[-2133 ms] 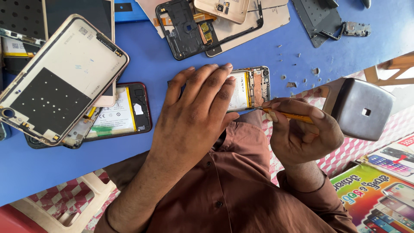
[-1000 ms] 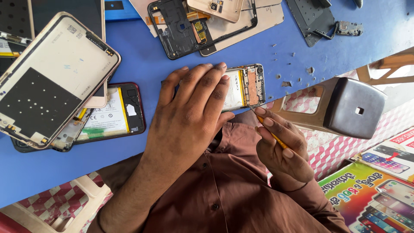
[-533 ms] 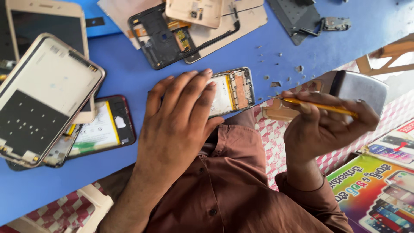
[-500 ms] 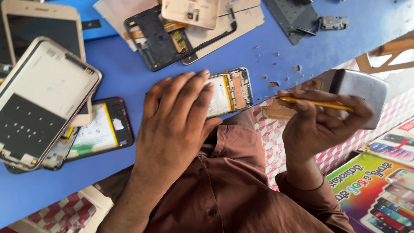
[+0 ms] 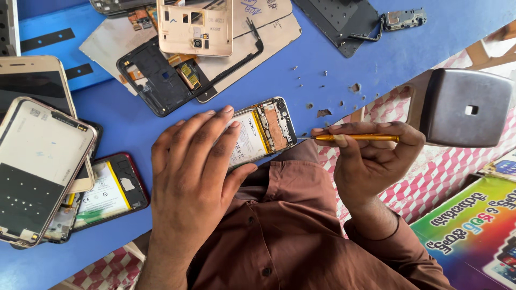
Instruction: The person uses a screwdriver to remove screws from a disassembled smartphone on a blue workbench. They then pick up a separate screen assembly and place it on the table among other phone parts.
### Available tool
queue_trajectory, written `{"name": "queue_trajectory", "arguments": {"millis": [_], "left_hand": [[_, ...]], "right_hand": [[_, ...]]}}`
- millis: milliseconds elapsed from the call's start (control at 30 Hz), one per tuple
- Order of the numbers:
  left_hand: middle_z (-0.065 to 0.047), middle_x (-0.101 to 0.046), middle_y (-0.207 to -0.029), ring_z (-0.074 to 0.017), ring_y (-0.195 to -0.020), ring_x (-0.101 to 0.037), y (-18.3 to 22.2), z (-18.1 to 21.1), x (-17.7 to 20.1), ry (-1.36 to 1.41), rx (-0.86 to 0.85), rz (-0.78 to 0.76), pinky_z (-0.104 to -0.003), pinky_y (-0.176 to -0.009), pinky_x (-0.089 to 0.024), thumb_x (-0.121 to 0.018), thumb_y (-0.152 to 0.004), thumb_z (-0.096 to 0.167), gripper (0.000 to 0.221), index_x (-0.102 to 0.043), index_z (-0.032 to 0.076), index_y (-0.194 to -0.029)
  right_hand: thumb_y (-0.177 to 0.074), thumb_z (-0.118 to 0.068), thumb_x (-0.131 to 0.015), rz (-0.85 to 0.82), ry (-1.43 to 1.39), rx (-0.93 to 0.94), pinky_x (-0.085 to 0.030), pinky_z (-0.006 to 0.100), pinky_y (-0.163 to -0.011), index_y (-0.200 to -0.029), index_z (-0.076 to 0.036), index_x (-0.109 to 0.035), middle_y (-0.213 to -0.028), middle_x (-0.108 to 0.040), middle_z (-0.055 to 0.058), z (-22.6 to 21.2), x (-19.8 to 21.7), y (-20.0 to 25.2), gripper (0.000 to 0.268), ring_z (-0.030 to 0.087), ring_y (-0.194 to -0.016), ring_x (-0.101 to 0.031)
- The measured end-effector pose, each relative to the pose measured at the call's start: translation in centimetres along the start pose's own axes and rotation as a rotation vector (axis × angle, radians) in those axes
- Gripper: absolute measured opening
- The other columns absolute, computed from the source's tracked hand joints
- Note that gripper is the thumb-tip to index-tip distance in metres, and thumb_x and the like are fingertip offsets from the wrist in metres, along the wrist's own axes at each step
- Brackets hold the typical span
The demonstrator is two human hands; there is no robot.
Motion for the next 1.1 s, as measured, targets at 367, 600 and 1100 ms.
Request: {"name": "queue_trajectory", "arguments": {"millis": [367,600,1100], "left_hand": [[-0.007,-0.06,-0.143,-0.026,-0.133,-0.053,0.1,0.0,-0.4,-0.014,0.018,0.0,-0.051,-0.111,-0.039,-0.084,-0.083,0.039,0.064,-0.065,0.003,-0.132],[-0.006,-0.061,-0.142,-0.0252,-0.132,-0.054,0.1,-0.1,-0.4,-0.005,0.017,0.008,-0.05,-0.112,-0.039,-0.084,-0.084,0.039,0.06,-0.066,0.004,-0.13],[-0.005,-0.061,-0.143,-0.0238,-0.134,-0.053,0.4,-0.3,-0.5,0.009,0.009,0.013,-0.049,-0.113,-0.038,-0.083,-0.086,0.038,0.056,-0.068,0.005,-0.128]], "right_hand": [[-0.113,0.007,-0.063,-0.069,-0.096,-0.08,-0.07,0.037,-0.078,-0.128,-0.007,-0.029,-0.104,-0.071,0.028,-0.3,-1.0,-0.6,0.039,0.033,-0.087,-0.079],[-0.113,0.007,-0.063,-0.052,-0.204,-0.108,-0.071,0.042,-0.076,-0.128,-0.006,-0.031,-0.101,-0.071,0.025,-0.9,-2.1,-1.1,0.038,0.034,-0.086,-0.079],[-0.115,0.01,-0.066,0.006,-0.1,-0.089,-0.07,0.04,-0.079,-0.125,-0.005,-0.035,-0.1,-0.068,0.02,-1.3,-2.4,-1.3,0.036,0.025,-0.085,-0.075]]}}
Point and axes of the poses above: each hand's wrist, its own y-axis away from the middle knuckle, its own x-axis out of the back of the hand, z = x × y, the point moved 5 cm from there along -y, towards the middle knuckle
